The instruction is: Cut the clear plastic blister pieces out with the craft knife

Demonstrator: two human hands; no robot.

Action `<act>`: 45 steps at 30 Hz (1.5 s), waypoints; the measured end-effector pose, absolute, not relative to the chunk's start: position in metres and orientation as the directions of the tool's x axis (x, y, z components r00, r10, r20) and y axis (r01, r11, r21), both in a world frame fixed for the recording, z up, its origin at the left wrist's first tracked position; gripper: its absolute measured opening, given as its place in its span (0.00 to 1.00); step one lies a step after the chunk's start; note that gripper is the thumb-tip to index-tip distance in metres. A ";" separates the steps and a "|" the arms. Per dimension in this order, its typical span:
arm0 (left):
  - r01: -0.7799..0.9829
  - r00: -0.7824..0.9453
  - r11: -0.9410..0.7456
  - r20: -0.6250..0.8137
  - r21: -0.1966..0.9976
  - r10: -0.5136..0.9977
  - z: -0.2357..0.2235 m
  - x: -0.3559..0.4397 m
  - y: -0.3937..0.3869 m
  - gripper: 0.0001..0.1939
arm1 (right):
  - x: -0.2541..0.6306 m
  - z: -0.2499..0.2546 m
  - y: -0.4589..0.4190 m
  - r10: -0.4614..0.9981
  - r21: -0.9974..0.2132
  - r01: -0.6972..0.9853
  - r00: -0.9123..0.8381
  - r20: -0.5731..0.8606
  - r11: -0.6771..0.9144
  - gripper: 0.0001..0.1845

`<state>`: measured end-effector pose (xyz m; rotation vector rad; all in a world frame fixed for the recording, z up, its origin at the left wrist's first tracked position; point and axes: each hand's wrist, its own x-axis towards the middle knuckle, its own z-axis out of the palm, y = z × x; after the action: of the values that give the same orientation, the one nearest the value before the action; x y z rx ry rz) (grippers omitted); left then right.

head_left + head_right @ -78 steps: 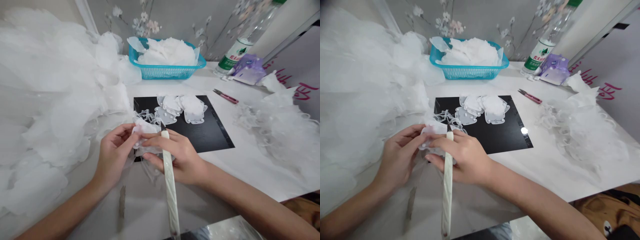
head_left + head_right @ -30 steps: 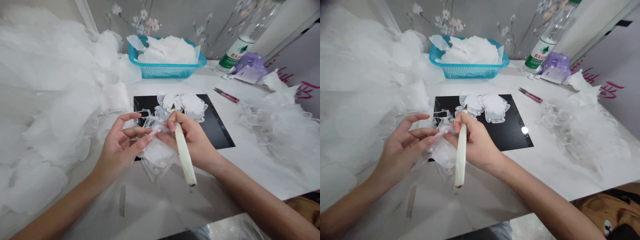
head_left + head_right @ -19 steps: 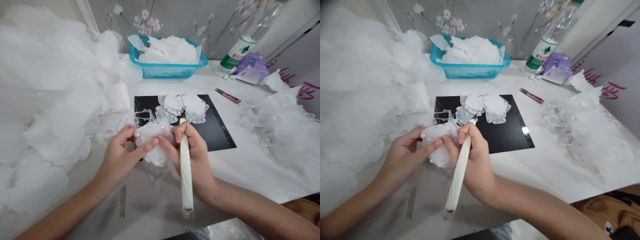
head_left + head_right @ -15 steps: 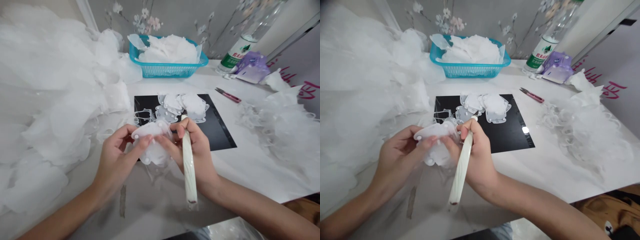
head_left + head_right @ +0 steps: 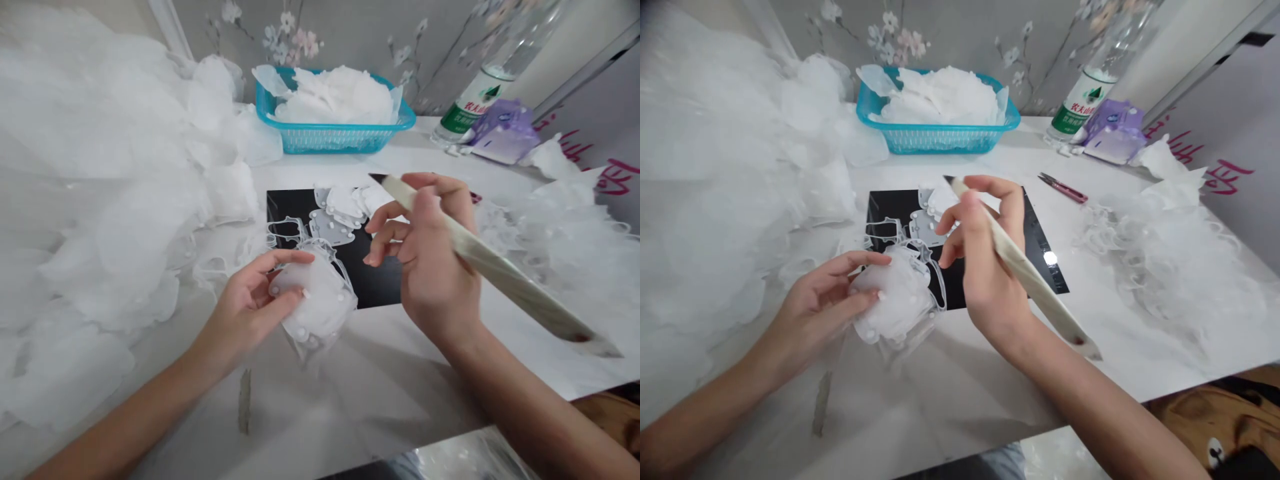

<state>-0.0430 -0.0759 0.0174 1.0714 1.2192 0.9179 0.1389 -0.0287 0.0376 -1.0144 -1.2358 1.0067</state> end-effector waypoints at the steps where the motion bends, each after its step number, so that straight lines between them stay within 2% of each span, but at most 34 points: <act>1: 0.001 0.153 0.283 -0.280 0.959 0.948 0.017 -0.043 -0.075 0.17 | 0.139 0.039 -0.029 0.963 -0.963 0.012 0.036 0.268 0.268 0.09; 3: -0.005 0.177 0.304 -0.298 0.953 0.938 0.017 -0.043 -0.073 0.21 | 0.139 0.041 -0.029 0.950 -0.947 0.079 -0.010 0.311 0.311 0.06; 6: -0.018 0.220 0.322 -0.310 0.947 0.925 0.014 -0.045 -0.071 0.23 | 0.138 0.043 -0.028 0.944 -0.942 0.061 -0.003 0.330 0.330 0.05; 9: -0.024 0.244 0.283 -0.269 0.959 0.932 0.012 -0.045 -0.072 0.21 | 0.138 0.041 -0.024 0.982 -0.982 0.028 -0.046 0.183 0.184 0.09; 12: -0.019 0.119 0.097 -0.094 0.995 0.988 0.011 -0.045 -0.075 0.14 | 0.137 0.038 -0.023 0.982 -1.000 0.020 -0.189 -0.012 -0.008 0.12; 14: -0.031 0.024 0.006 -0.005 1.000 1.000 0.012 -0.045 -0.076 0.13 | 0.136 0.036 -0.025 0.958 -0.999 0.035 -0.281 -0.050 -0.041 0.14; 16: -0.043 -0.027 -0.018 0.017 0.999 0.999 0.014 -0.045 -0.075 0.14 | 0.134 0.035 -0.029 0.931 -0.996 0.092 -0.363 -0.026 0.008 0.12; 18: -0.038 -0.012 0.018 -0.019 0.999 1.000 0.016 -0.046 -0.073 0.16 | 0.133 0.034 -0.034 0.897 -0.987 0.148 -0.442 -0.003 0.069 0.12; 20: -0.030 0.049 0.113 -0.111 0.993 0.993 0.018 -0.048 -0.072 0.17 | 0.133 0.035 -0.036 0.862 -0.983 0.164 -0.507 -0.010 0.085 0.12; 23: -0.051 0.148 0.282 -0.272 0.958 0.951 0.019 -0.051 -0.069 0.15 | 0.136 0.036 -0.034 0.832 -0.990 0.130 -0.555 -0.029 0.052 0.09; 25: -0.039 0.181 0.322 -0.310 0.946 0.933 0.019 -0.052 -0.068 0.13 | 0.138 0.036 -0.033 0.820 -0.996 0.085 -0.571 -0.035 0.017 0.09; 31: 0.025 0.142 0.211 -0.213 0.977 0.967 0.021 -0.051 -0.068 0.14 | 0.139 0.027 -0.030 0.810 -0.993 -0.035 -0.581 -0.075 -0.117 0.14; 38: -0.023 0.247 0.299 -0.284 0.954 0.926 0.020 -0.051 -0.067 0.15 | 0.139 0.023 -0.027 0.812 -0.991 -0.069 -0.581 -0.056 -0.118 0.15; 45: -0.033 0.270 0.286 -0.267 0.958 0.925 0.019 -0.053 -0.066 0.11 | 0.143 0.031 -0.026 0.819 -0.999 0.016 -0.572 -0.040 -0.038 0.13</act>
<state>-0.0533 -0.0659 0.0191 1.0650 1.0852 0.8453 0.1435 -0.0255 0.0307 -0.8904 -1.6270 1.6757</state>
